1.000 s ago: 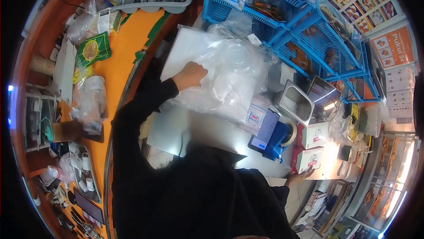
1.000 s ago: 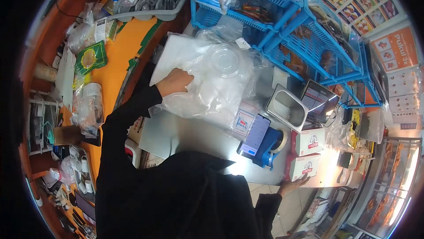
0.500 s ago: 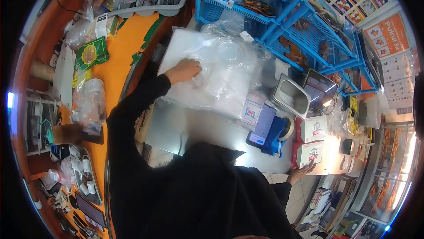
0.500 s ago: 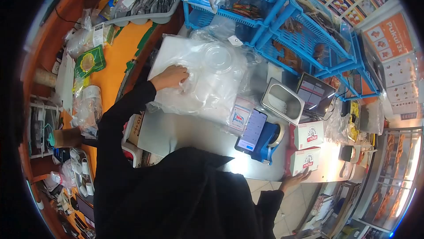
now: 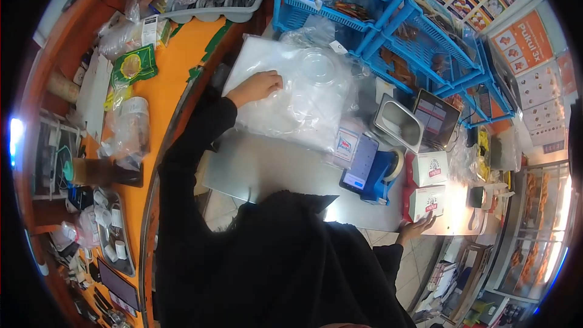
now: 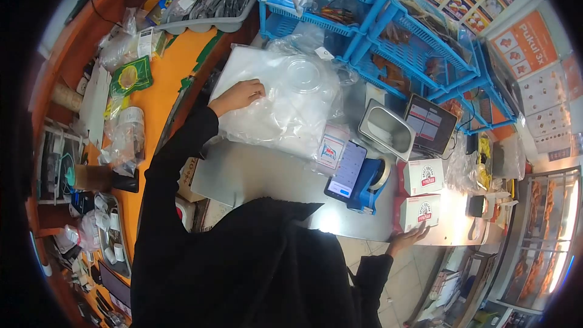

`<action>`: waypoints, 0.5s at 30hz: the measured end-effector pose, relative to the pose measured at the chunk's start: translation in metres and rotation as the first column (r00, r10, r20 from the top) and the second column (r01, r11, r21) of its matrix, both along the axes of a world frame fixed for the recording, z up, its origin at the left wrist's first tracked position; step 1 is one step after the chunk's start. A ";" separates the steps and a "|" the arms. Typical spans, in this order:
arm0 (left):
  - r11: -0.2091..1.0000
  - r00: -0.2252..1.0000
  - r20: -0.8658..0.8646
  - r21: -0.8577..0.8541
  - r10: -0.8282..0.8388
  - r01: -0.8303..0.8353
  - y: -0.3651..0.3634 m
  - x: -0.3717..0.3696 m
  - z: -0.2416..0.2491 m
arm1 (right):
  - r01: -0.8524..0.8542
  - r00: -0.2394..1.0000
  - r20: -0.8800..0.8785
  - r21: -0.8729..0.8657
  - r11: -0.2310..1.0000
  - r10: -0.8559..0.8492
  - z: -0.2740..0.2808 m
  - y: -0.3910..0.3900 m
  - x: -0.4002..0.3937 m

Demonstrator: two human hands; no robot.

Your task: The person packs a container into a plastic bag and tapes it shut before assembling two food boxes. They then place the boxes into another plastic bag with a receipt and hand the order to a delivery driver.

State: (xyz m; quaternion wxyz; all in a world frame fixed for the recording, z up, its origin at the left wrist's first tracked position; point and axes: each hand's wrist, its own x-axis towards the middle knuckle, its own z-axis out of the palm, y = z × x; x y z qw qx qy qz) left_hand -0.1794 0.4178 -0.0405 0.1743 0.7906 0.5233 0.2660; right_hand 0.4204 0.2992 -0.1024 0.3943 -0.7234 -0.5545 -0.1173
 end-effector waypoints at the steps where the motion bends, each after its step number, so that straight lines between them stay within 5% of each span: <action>1: 1.000 0.998 0.066 -0.003 -0.016 0.016 0.000 0.000 0.003 | 0.004 1.000 -0.015 -0.002 1.000 -0.004 0.001 -0.001 -0.002; 4: 0.972 0.968 0.231 0.190 0.096 -0.141 0.001 0.002 0.022 | -0.001 1.000 -0.021 -0.010 1.000 0.001 0.004 -0.001 -0.002; 6: 0.967 0.945 0.278 0.138 0.171 -0.216 -0.001 0.005 0.049 | -0.005 1.000 -0.018 -0.012 1.000 0.005 0.004 0.001 -0.002; 8: 0.847 0.877 0.429 0.366 0.214 -0.386 0.000 0.010 0.079 | -0.008 0.997 -0.071 -0.006 1.000 0.008 0.004 0.000 -0.003; 12: 0.707 0.800 0.573 0.493 0.175 -0.508 -0.002 0.021 0.142 | -0.021 0.997 -0.080 0.003 1.000 0.021 0.002 -0.001 -0.001; 14: 0.477 0.788 0.603 0.661 0.124 -0.580 -0.005 0.025 0.168 | -0.021 0.997 -0.078 -0.009 1.000 0.021 0.001 0.000 0.001; 15: 0.475 0.788 0.605 0.663 0.116 -0.579 -0.007 0.027 0.179 | -0.017 0.997 -0.076 -0.003 1.000 0.017 0.004 0.000 -0.001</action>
